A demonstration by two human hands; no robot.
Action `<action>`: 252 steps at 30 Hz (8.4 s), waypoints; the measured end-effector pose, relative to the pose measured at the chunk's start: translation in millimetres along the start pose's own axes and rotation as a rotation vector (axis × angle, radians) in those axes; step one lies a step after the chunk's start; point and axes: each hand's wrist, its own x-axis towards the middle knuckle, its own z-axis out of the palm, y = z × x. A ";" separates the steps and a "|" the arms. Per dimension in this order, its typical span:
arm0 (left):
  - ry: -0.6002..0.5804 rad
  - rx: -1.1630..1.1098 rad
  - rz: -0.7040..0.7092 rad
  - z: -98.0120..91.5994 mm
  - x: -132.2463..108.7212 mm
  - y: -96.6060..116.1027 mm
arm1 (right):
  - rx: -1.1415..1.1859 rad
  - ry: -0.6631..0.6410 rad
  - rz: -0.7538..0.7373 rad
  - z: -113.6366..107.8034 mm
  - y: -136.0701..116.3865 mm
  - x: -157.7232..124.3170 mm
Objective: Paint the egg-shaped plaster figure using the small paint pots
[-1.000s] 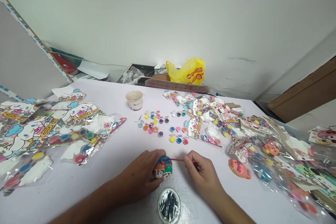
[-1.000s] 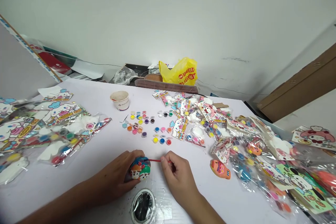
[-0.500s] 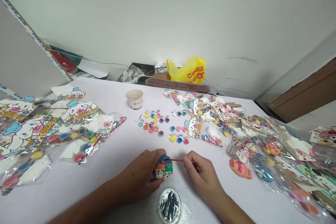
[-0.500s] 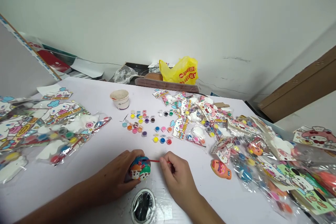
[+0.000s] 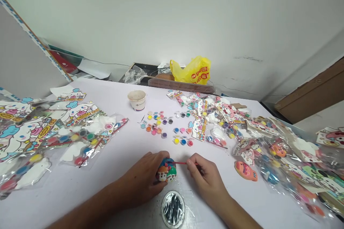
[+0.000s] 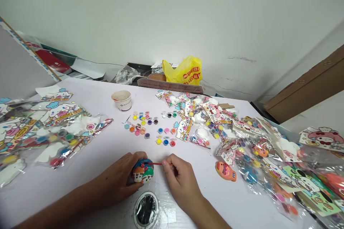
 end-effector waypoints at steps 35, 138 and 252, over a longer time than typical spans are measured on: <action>-0.010 -0.028 -0.007 -3.2 2.1 3.3 | -0.029 0.036 -0.022 2.0 -5.5 -0.1; -0.001 -0.071 -0.064 -1.1 -0.2 1.4 | -0.091 0.074 -0.075 1.8 -8.6 -1.0; 0.071 -0.106 -0.081 -4.9 1.9 -7.0 | 0.003 0.157 0.006 -9.9 -5.1 -0.2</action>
